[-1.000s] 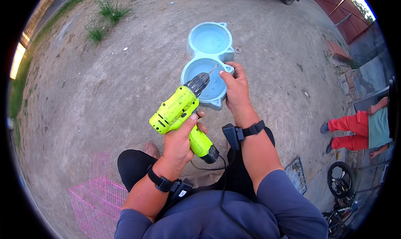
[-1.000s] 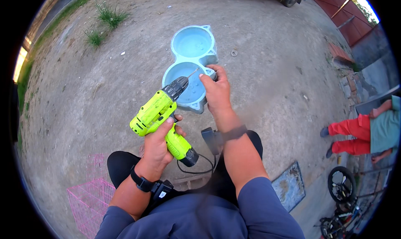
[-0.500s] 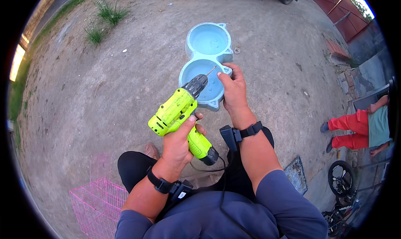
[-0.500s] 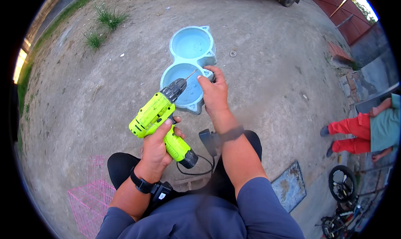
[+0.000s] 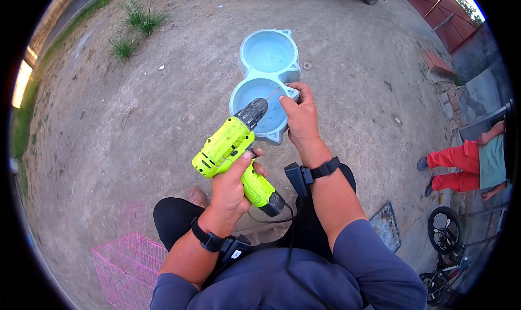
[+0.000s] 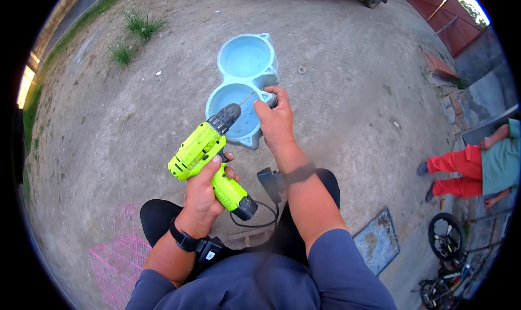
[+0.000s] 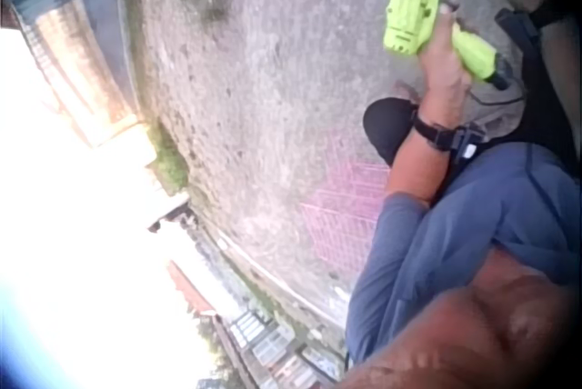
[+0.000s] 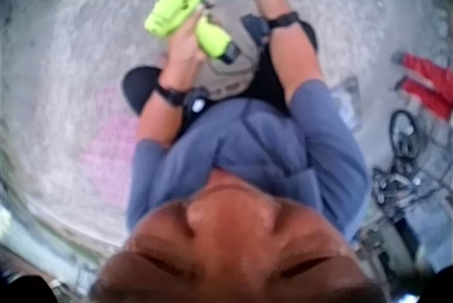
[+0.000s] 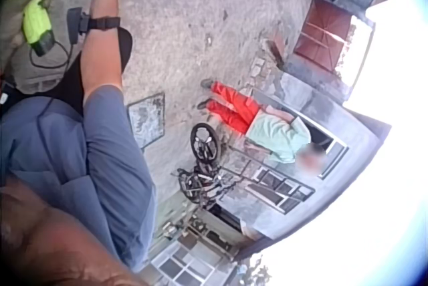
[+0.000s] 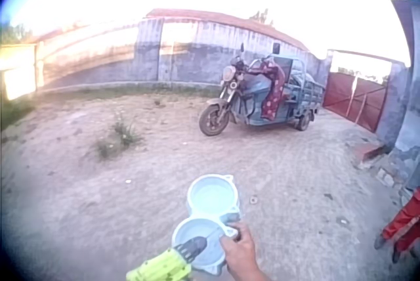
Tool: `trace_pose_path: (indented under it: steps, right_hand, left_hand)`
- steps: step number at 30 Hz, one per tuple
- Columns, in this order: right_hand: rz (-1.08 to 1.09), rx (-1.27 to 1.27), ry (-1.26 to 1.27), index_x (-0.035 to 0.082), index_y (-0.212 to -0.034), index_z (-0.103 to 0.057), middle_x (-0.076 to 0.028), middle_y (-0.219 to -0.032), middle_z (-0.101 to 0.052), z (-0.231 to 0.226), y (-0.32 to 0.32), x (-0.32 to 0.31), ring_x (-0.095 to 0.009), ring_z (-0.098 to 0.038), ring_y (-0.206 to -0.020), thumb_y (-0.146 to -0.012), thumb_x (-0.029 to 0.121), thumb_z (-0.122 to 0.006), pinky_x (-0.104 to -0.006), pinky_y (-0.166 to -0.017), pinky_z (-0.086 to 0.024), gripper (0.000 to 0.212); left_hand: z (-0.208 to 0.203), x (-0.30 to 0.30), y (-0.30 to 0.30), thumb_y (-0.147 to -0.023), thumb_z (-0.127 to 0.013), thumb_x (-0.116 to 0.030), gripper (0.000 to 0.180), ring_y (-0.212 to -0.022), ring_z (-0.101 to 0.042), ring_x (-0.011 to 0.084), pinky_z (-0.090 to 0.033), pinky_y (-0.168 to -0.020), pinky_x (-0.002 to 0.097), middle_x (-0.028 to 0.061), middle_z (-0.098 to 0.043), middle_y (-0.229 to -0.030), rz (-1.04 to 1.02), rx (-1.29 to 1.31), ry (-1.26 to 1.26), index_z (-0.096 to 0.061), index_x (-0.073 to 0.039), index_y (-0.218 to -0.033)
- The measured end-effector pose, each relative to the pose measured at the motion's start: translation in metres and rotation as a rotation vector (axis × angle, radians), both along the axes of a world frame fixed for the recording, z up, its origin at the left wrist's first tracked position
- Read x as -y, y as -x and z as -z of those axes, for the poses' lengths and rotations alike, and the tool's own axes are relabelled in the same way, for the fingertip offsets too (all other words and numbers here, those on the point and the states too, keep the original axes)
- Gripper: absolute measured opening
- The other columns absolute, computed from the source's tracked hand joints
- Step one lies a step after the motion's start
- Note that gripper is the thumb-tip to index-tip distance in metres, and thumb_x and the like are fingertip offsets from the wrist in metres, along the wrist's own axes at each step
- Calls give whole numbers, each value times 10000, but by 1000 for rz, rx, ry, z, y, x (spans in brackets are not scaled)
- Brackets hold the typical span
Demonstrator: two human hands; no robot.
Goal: The person uses a power drill to create several holes in the bottom of a blue plastic pet bowl while holding the bowl by hand.
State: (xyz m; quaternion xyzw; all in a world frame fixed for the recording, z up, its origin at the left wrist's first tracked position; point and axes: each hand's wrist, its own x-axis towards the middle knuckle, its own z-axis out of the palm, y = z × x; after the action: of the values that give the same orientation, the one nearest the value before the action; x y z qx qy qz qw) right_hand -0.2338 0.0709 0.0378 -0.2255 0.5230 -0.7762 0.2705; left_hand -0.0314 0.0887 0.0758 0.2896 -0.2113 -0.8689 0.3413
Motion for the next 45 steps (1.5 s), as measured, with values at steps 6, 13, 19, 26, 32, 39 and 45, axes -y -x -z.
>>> trace_pose_path:
  steps: [6, 13, 19, 26, 32, 39, 45]
  right_hand:
    - [-42, -98, -94, 72, -1132, -538, -48, -1001, -581, 2, -1, -2, -107, -565, -871, -839, 4, -628, -277, -759, -504, 314]
    - [35, -188, -41, 47, -1097, -567, -40, -943, -589, -7, -9, -3, -105, -552, -848, -776, 57, -675, -270, -745, -484, 339]
    - [76, -315, -50, 55, -1110, -552, -23, -967, -573, -18, -14, -8, -99, -536, -872, -799, 51, -666, -273, -771, -473, 331]
    - [88, -314, -26, 76, -1062, -564, -17, -928, -581, -29, -19, -13, -99, -527, -856, -767, 77, -686, -272, -777, -471, 319]
    - [92, -285, 23, 81, -1058, -564, -9, -903, -579, -35, -22, -13, -95, -526, -832, -767, 78, -689, -270, -759, -473, 317]
    - [105, -306, 25, 90, -1058, -564, -9, -900, -576, -34, -22, -14, -92, -526, -828, -763, 79, -692, -271, -753, -474, 322]
    - [95, -292, 56, 92, -1062, -565, -9, -906, -577, -31, -20, -11, -92, -526, -829, -759, 78, -692, -269, -752, -473, 329]
  left_hand:
    - [-4, 0, 0, -941, -602, -114, 317, -728, -626, 164, -561, -651, 364, 92, -633, -1017, 25, -21, -36, -519, -84, -1245]
    - [-2, -2, -4, -950, -575, -177, 315, -729, -577, 145, -540, -684, 380, 62, -605, -1016, 59, -39, -72, -509, -93, -1246]
    - [1, 1, -10, -933, -581, -203, 360, -725, -559, 123, -528, -708, 361, 37, -577, -991, 106, -66, -50, -489, -90, -1263]
    - [4, 2, -17, -928, -597, -186, 354, -734, -574, 136, -520, -755, 380, 36, -580, -984, 145, -148, -56, -498, -91, -1254]
    - [4, 5, -21, -925, -608, -204, 369, -739, -571, 132, -518, -761, 376, 33, -578, -981, 179, -171, -41, -491, -98, -1258]
    - [5, 5, -20, -919, -624, -215, 393, -737, -571, 132, -516, -757, 377, 33, -582, -975, 178, -179, -51, -492, -99, -1270]
    - [6, 5, -19, -915, -633, -221, 402, -739, -570, 132, -514, -755, 378, 30, -585, -974, 180, -197, -57, -494, -105, -1273]
